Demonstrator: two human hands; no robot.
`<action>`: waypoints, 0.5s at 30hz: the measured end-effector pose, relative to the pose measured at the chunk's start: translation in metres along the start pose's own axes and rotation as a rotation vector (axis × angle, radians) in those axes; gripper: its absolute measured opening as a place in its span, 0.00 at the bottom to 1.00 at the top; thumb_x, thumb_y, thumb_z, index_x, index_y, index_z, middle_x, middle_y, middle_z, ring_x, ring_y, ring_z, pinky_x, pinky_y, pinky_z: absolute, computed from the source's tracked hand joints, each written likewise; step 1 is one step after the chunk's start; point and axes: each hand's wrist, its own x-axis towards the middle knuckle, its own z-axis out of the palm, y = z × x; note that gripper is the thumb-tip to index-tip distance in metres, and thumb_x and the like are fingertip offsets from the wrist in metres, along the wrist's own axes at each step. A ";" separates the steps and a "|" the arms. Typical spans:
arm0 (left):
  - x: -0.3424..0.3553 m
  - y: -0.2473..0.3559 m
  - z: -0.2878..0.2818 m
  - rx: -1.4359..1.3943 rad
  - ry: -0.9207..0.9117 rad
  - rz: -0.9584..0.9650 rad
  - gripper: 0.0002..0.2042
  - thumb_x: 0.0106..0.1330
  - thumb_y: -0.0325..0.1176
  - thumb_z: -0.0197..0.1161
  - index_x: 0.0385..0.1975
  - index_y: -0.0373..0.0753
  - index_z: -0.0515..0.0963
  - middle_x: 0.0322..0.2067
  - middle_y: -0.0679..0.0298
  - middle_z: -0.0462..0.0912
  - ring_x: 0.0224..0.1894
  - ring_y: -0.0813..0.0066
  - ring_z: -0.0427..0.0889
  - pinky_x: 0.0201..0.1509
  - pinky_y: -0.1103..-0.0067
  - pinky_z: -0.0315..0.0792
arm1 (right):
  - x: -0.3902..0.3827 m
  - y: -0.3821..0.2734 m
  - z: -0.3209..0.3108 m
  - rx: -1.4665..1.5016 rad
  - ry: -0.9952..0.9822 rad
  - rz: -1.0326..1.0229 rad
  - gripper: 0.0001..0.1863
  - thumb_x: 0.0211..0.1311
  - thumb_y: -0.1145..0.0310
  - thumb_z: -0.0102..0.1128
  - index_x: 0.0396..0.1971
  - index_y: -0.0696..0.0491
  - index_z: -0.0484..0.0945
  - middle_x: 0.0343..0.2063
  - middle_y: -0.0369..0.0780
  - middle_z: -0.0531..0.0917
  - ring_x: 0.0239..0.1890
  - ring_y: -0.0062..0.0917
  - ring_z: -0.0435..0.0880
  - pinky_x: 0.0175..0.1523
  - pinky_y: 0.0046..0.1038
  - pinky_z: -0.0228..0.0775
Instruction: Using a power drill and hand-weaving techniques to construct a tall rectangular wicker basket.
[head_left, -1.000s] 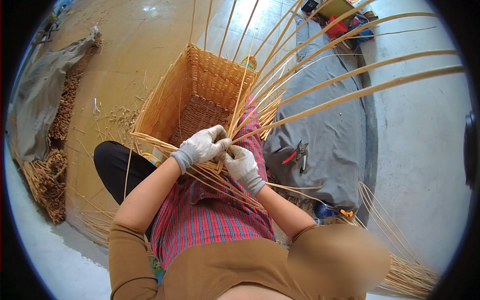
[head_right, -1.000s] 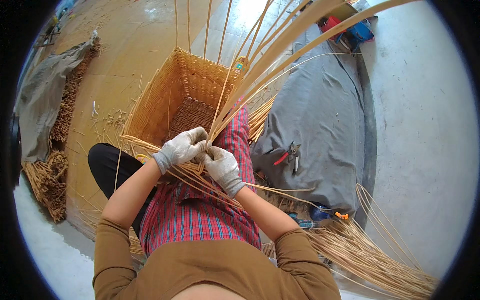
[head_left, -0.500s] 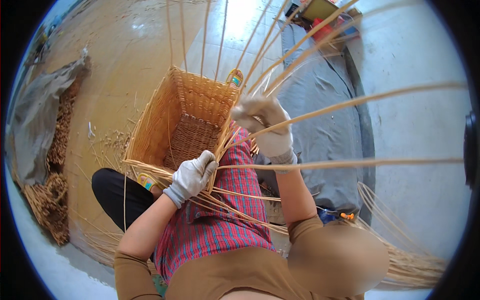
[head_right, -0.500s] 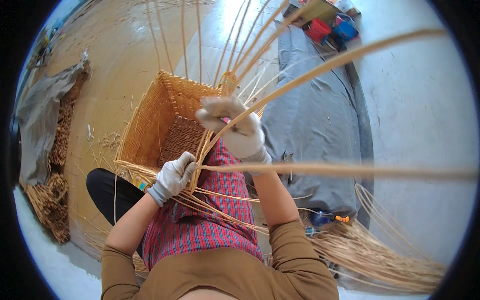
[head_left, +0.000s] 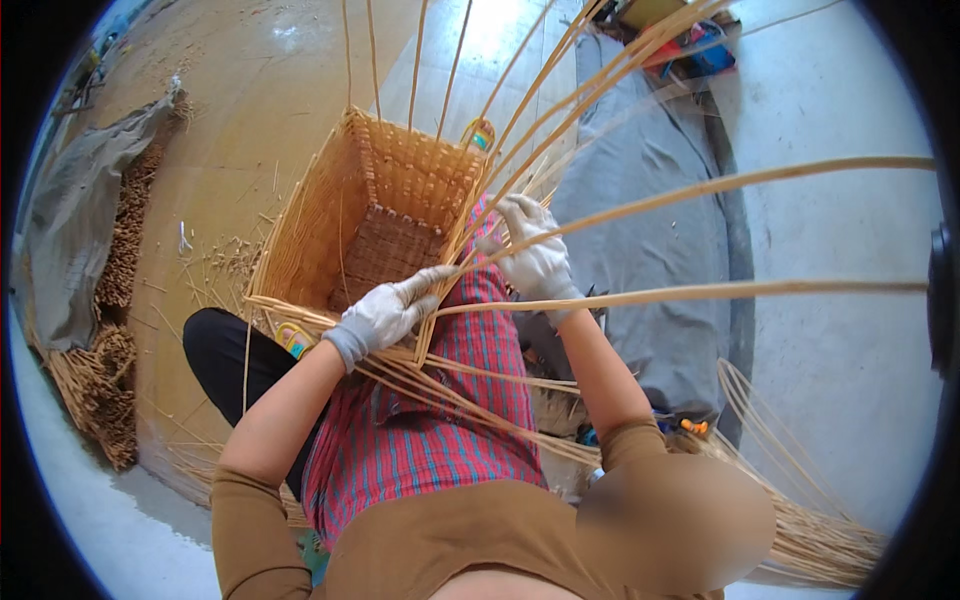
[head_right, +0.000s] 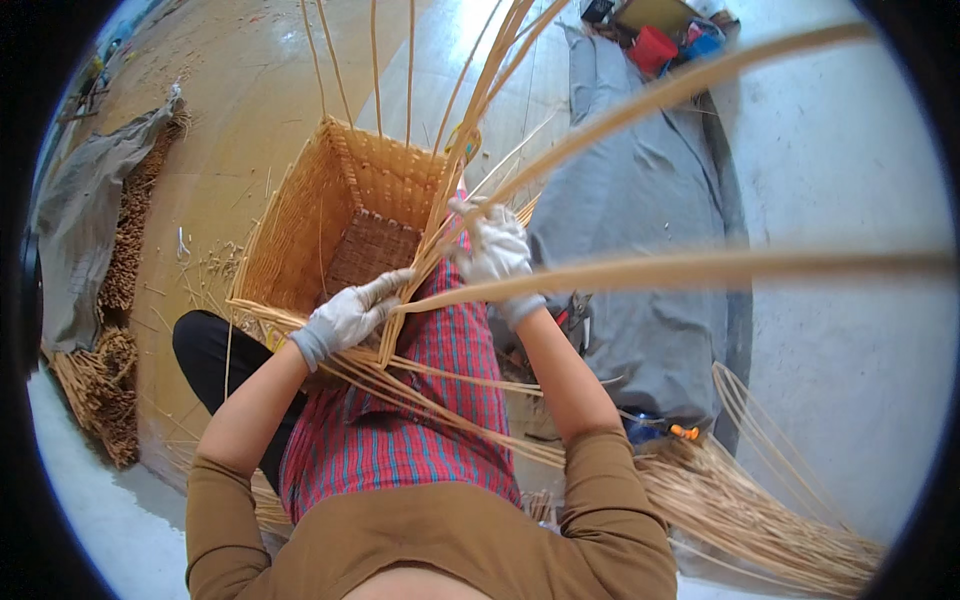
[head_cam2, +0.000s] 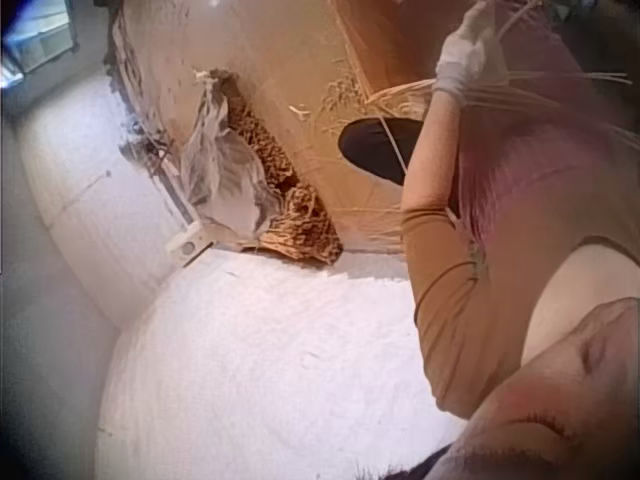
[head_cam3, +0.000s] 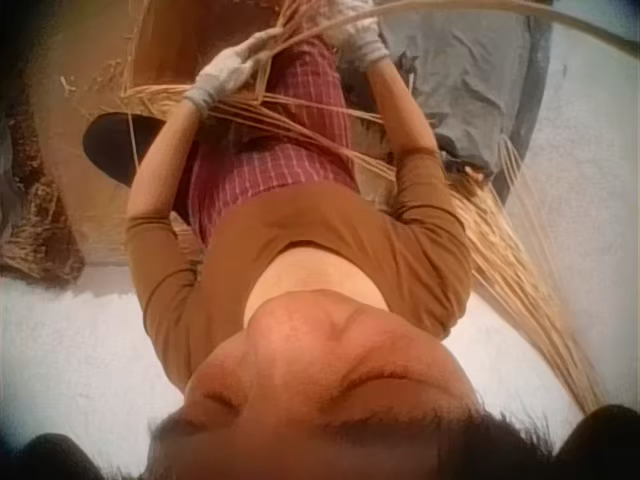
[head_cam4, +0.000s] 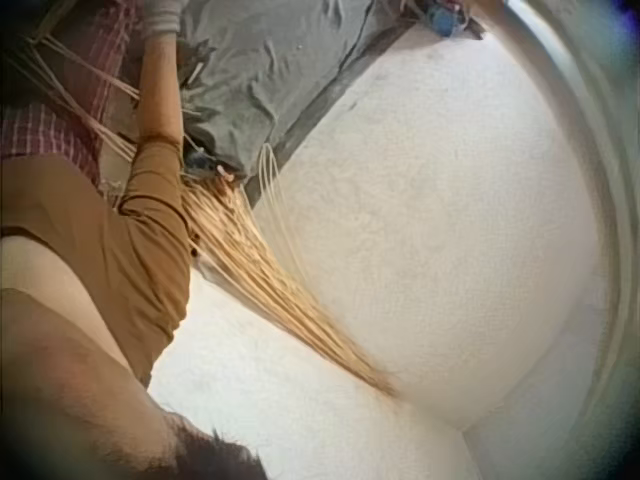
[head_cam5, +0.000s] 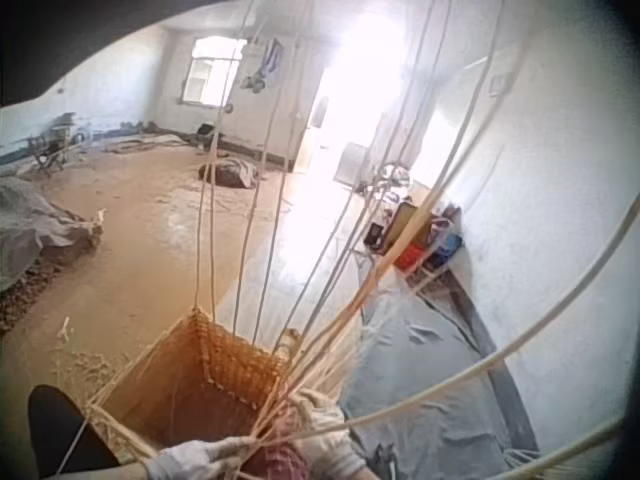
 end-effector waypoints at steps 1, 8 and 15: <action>-0.001 0.003 -0.001 -0.032 -0.011 -0.030 0.22 0.75 0.41 0.52 0.69 0.55 0.65 0.55 0.55 0.80 0.57 0.63 0.80 0.59 0.72 0.72 | -0.024 -0.014 -0.011 0.075 0.041 -0.124 0.19 0.58 0.58 0.67 0.44 0.56 0.80 0.39 0.45 0.85 0.45 0.42 0.82 0.54 0.40 0.72; 0.002 0.012 -0.002 -0.026 -0.111 -0.305 0.23 0.76 0.38 0.51 0.70 0.53 0.62 0.56 0.56 0.79 0.57 0.66 0.78 0.61 0.73 0.71 | -0.174 -0.131 -0.015 0.271 -0.363 0.231 0.07 0.61 0.63 0.64 0.31 0.50 0.81 0.26 0.43 0.82 0.31 0.37 0.84 0.37 0.36 0.76; 0.009 -0.017 0.003 0.169 -0.070 0.106 0.24 0.77 0.34 0.47 0.72 0.45 0.58 0.66 0.60 0.67 0.54 0.73 0.74 0.58 0.76 0.70 | -0.113 -0.069 -0.031 0.024 -0.247 0.088 0.10 0.51 0.60 0.68 0.22 0.47 0.77 0.19 0.39 0.79 0.26 0.34 0.82 0.38 0.37 0.74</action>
